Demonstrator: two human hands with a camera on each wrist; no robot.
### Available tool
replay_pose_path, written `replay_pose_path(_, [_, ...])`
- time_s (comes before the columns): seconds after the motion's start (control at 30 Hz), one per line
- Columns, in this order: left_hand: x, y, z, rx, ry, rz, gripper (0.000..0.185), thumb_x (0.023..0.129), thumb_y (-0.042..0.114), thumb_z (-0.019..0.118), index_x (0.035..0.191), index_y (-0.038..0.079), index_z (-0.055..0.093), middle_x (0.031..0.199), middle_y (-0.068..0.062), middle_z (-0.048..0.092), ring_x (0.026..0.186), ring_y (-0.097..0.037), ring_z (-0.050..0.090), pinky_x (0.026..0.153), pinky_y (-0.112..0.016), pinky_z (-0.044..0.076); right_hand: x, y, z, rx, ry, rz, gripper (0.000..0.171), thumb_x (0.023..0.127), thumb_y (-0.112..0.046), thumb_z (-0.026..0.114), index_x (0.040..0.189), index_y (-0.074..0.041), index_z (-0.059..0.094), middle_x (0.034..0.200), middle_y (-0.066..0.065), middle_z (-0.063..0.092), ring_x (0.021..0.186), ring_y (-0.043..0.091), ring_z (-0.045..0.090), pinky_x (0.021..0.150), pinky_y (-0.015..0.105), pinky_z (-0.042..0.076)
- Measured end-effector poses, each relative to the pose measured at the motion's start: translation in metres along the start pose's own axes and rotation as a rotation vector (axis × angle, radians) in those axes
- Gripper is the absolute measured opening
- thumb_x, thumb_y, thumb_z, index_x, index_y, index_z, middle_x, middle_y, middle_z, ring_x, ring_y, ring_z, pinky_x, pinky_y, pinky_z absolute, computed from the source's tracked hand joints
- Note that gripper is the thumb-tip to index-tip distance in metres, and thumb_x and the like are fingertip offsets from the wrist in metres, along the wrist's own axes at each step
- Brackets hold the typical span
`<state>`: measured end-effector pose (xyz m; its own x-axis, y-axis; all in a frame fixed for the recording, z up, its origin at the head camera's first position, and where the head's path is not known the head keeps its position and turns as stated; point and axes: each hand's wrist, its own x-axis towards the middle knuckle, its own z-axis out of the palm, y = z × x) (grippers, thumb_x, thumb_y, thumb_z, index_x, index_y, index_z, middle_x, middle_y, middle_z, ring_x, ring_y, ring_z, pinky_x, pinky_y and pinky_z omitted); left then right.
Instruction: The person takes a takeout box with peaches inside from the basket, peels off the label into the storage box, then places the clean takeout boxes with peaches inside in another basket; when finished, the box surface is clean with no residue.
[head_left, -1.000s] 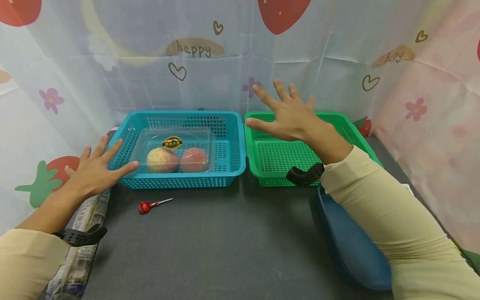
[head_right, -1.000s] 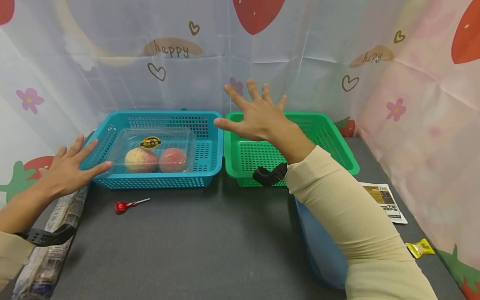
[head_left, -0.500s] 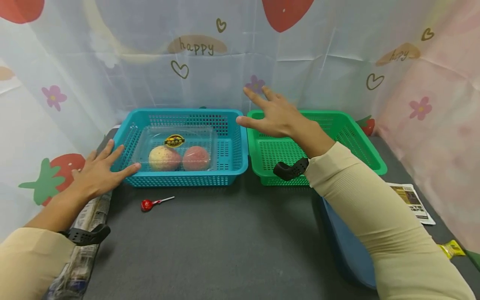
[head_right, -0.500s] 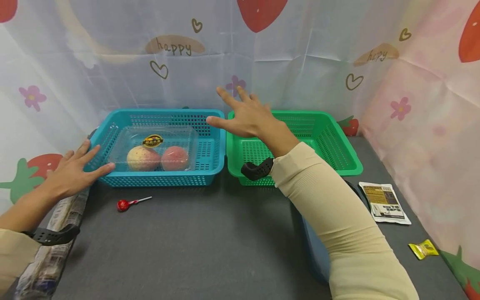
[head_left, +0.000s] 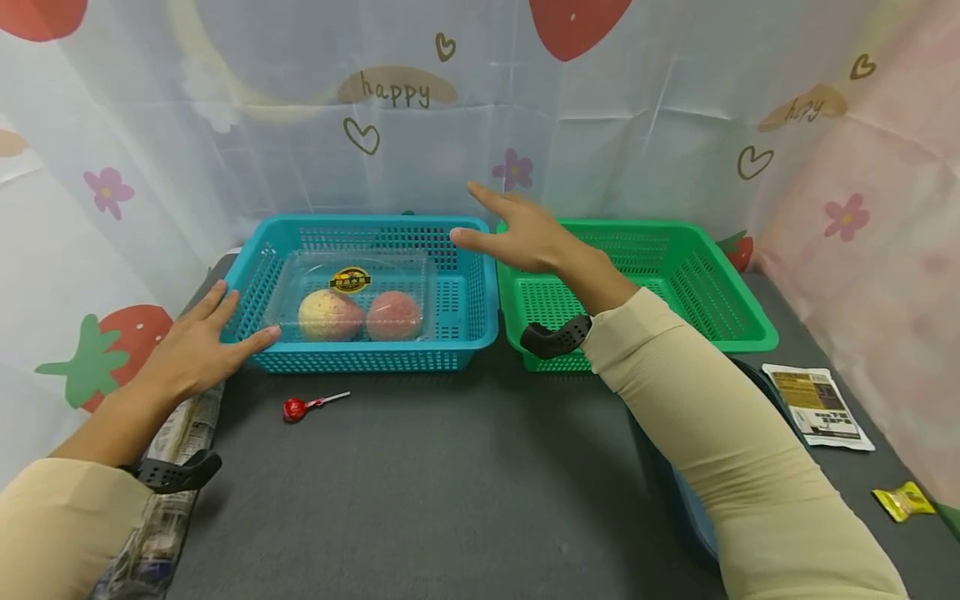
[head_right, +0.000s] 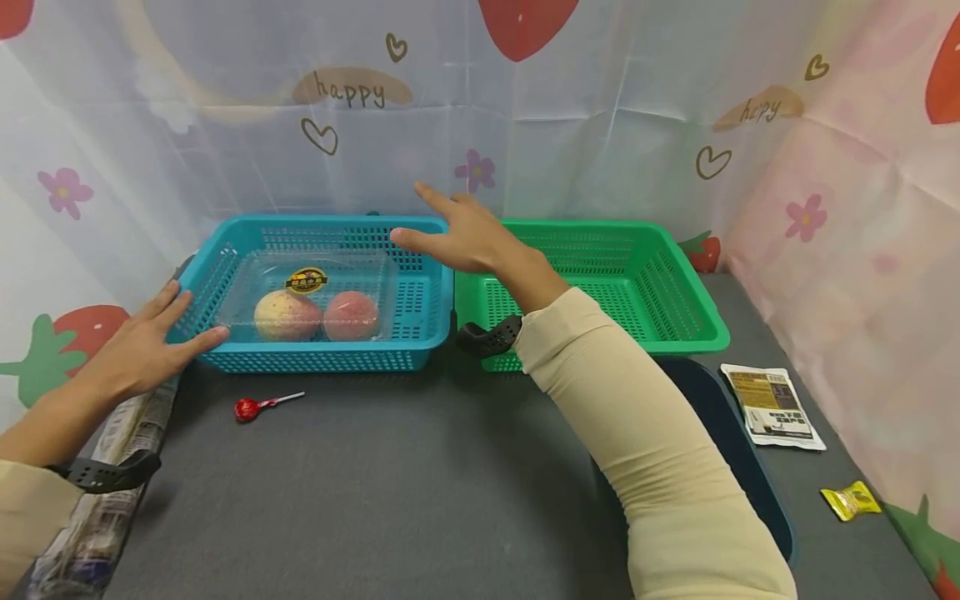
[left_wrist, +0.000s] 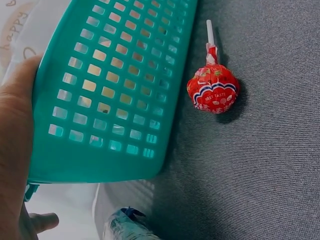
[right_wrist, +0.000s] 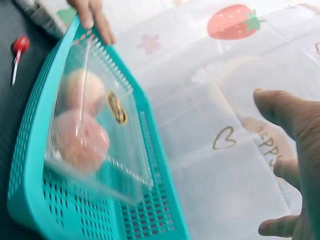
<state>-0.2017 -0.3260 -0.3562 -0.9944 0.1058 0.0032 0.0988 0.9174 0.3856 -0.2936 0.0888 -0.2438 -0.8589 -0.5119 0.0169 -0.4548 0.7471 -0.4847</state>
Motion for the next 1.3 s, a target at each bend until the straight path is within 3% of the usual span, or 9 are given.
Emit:
replay_pose_path(0.27, [0.0,0.0,0.002,-0.003,0.004,-0.001,0.095,0.095,0.059,0.046,0.152,-0.002,0.001,0.157,-0.022,-0.011,0.136,-0.055,0.003,0.098,-0.075,0.009,0.014,-0.009,0.018,0.318,0.021,0.048,0.079,0.088,-0.068,0.048,0.154,-0.038,0.018,0.158,-0.011,0.016,0.142,0.019,0.021,0.108,0.051,0.027])
replay_pose_path(0.5, [0.001,0.0,0.002,-0.006,-0.001,-0.004,0.095,0.095,0.059,0.045,0.152,-0.001,0.0,0.157,-0.021,-0.013,0.136,-0.055,0.003,0.097,-0.076,0.01,0.021,-0.011,0.03,0.53,-0.02,0.136,0.076,0.087,-0.066,0.053,0.152,-0.043,0.021,0.156,-0.007,0.021,0.135,0.019,0.033,0.091,0.057,0.043])
replay_pose_path(0.7, [0.001,0.002,0.002,-0.016,-0.011,-0.018,0.097,0.093,0.062,0.045,0.152,0.001,-0.001,0.157,-0.017,-0.015,0.137,-0.054,0.003,0.097,-0.076,0.011,0.025,-0.012,0.04,0.605,-0.034,0.168,0.078,0.087,-0.064,0.056,0.153,-0.042,0.021,0.158,-0.012,0.014,0.137,0.024,0.031,0.088,0.059,0.045])
replay_pose_path(1.0, [0.001,0.0,0.002,-0.015,-0.023,-0.019,0.096,0.094,0.062,0.044,0.153,0.003,-0.003,0.157,-0.017,-0.016,0.137,-0.053,0.002,0.096,-0.076,0.011,0.034,-0.016,0.061,0.724,-0.049,0.225,0.079,0.085,-0.062,0.061,0.152,-0.044,0.022,0.159,-0.007,0.013,0.134,0.034,0.035,0.086,0.059,0.047])
replay_pose_path(1.3, [0.0,0.001,0.001,-0.017,-0.034,-0.033,0.096,0.094,0.063,0.042,0.152,0.004,-0.006,0.156,-0.017,-0.018,0.136,-0.055,0.002,0.095,-0.077,0.011,0.04,-0.015,0.091,0.689,-0.004,0.275,0.084,0.085,-0.059,0.064,0.154,-0.036,0.022,0.159,-0.004,0.016,0.133,0.029,0.037,0.082,0.058,0.05])
